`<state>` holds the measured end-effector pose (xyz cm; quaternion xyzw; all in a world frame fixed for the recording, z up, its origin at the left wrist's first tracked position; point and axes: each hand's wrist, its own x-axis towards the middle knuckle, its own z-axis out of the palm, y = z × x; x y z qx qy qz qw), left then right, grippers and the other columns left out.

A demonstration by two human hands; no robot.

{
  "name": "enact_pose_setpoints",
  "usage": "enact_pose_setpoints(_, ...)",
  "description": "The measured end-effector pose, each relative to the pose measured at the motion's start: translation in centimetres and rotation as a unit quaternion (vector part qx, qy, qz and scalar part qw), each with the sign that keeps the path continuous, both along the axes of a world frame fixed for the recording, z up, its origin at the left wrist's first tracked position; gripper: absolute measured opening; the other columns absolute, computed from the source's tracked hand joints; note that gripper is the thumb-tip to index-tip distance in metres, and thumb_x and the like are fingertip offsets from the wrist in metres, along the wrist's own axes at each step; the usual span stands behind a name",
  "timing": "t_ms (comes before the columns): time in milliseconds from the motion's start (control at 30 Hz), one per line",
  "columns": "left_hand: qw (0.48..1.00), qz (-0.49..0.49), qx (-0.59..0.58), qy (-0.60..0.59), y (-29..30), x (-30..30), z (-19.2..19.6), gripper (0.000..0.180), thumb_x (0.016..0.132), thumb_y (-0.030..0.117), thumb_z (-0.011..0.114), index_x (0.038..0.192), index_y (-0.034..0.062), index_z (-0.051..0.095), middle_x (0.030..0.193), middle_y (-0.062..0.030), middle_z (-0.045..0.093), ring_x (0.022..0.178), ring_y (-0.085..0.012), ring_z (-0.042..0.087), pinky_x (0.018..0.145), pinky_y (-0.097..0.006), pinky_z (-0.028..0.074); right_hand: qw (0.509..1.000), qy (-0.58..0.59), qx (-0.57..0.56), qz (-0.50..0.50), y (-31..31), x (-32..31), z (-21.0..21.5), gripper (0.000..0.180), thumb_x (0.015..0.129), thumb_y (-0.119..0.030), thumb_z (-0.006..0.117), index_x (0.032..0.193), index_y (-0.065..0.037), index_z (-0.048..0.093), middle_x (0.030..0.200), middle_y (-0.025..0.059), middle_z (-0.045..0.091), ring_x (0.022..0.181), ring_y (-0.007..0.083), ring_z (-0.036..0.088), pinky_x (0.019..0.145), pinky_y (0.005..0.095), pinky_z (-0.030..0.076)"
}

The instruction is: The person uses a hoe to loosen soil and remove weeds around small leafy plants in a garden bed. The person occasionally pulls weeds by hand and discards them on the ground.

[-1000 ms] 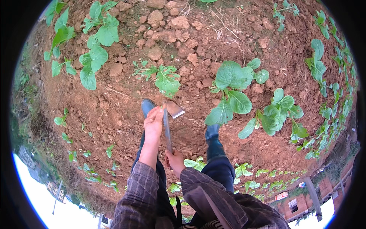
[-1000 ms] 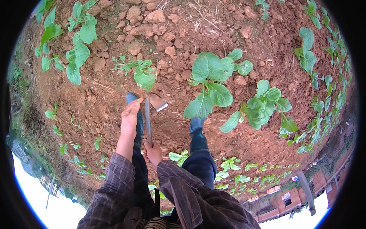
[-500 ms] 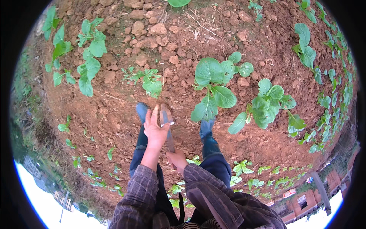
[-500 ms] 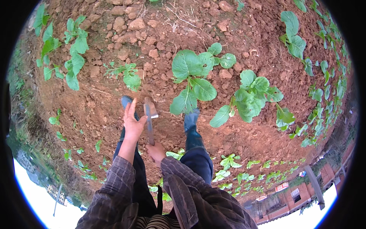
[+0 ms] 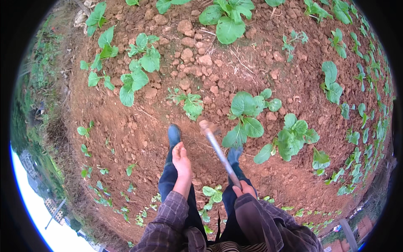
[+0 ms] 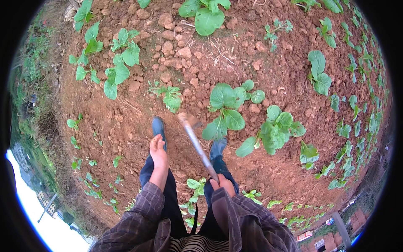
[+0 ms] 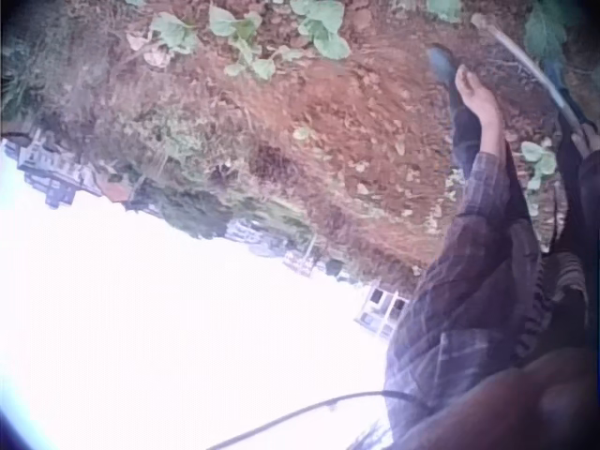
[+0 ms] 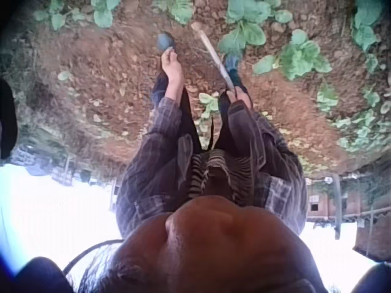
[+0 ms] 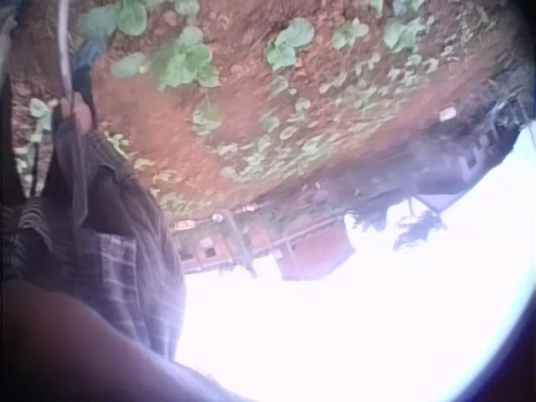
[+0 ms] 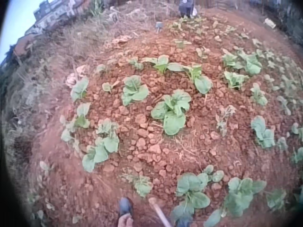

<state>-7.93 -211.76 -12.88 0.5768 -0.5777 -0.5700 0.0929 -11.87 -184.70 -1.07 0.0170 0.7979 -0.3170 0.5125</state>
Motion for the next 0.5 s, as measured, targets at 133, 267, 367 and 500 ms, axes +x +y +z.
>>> enact_pose_setpoints(133,0.990,0.126,0.066,0.012,1.0,2.4,-4.5,0.033,0.093,0.001,0.056,0.125,0.0028,0.051,0.115,-0.0054,0.056,0.106,-0.0156,0.053,0.099,-0.028,0.040,0.988,-0.011,0.077,-0.135,-1.5,-1.0,-0.3,0.035,0.093,-0.030,0.062,0.111,-0.001,0.060,0.073,0.0089,0.057,0.070,0.0195,0.055,0.068,0.0359,0.044)
enact_pose_setpoints(267,0.984,0.106,0.139,0.030,2.5,0.8,-5.6,0.036,0.093,0.002,0.056,0.128,0.0023,0.047,0.117,-0.0075,0.055,0.108,-0.0163,0.052,0.099,-0.029,0.040,0.970,0.066,-0.100,-0.211,-6.5,-7.4,0.1,0.028,0.097,-0.031,0.056,0.096,-0.003,0.054,0.067,-0.0027,0.049,0.057,0.0065,0.046,0.050,0.0248,0.036)
enact_pose_setpoints(367,0.978,0.129,0.150,0.070,2.5,0.7,-5.4,0.036,0.093,0.008,0.059,0.127,0.0061,0.049,0.116,-0.0043,0.057,0.098,-0.0130,0.056,0.089,-0.029,0.045,0.940,0.185,-0.211,-0.196,-13.0,-11.8,-0.8,0.028,0.100,-0.030,0.049,0.098,-0.002,0.050,0.067,-0.0035,0.047,0.056,0.0034,0.042,0.047,0.0216,0.033)
enact_pose_setpoints(500,0.959,0.131,0.250,0.032,1.9,0.2,-4.0,0.036,0.095,0.017,0.058,0.129,0.0113,0.050,0.117,0.0001,0.059,0.096,-0.0097,0.057,0.079,-0.025,0.040,0.899,0.234,-0.239,-0.285,-19.1,-13.9,-8.1,0.020,0.100,-0.024,0.050,0.096,-0.004,0.047,0.069,-0.0042,0.045,0.054,0.0038,0.040,0.045,0.0212,0.032)
